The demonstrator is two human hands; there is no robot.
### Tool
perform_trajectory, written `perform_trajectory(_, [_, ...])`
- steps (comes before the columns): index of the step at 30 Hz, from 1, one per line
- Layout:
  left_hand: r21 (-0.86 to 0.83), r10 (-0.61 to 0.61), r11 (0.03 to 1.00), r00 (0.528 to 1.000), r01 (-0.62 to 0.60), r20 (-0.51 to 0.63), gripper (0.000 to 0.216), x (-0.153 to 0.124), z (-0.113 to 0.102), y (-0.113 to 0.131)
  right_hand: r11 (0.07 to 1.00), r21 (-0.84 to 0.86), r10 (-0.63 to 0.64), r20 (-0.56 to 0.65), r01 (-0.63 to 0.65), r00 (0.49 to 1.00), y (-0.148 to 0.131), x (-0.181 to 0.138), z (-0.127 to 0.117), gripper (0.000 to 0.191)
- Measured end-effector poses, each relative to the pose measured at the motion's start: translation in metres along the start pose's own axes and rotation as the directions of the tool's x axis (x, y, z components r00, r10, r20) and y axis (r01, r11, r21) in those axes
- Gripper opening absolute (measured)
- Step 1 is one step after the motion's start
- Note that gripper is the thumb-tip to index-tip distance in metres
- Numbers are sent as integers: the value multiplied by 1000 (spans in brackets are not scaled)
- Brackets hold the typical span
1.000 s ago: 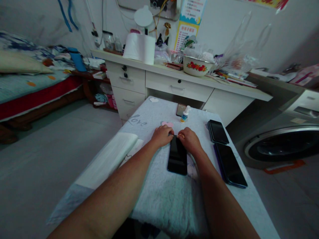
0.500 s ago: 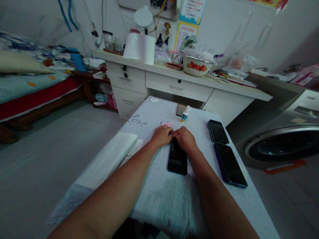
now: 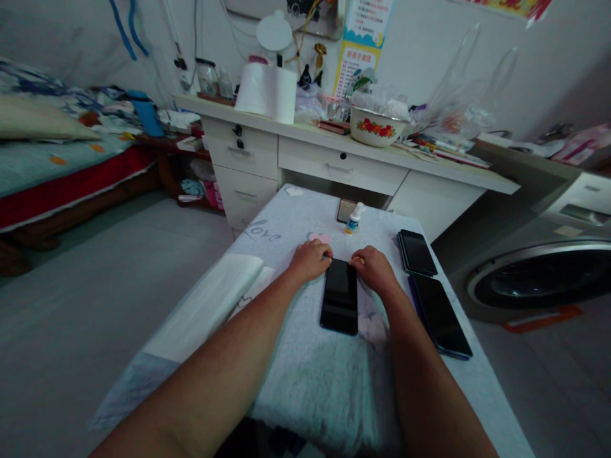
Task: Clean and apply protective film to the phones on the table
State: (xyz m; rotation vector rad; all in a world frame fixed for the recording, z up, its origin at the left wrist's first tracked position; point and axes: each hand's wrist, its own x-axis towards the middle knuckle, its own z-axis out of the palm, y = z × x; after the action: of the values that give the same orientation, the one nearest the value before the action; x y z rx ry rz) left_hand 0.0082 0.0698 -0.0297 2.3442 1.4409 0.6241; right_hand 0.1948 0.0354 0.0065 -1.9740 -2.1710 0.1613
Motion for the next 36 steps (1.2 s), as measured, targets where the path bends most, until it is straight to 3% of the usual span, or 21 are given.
perform_trajectory(17, [10, 0, 1000, 1000, 0, 4, 18, -1, -1, 1, 997, 75, -38, 119, 29, 992, 7, -15, -19, 12])
perform_trajectory(29, [8, -1, 1000, 1000, 1, 4, 18, 0, -1, 1, 998, -13, 59, -38, -60, 998, 2, -7, -2, 20])
perform_trajectory(36, [-4, -16, 1000, 1000, 16, 8, 18, -1, -2, 2, 999, 35, -13, 56, 11, 998, 2, -12, -12, 13])
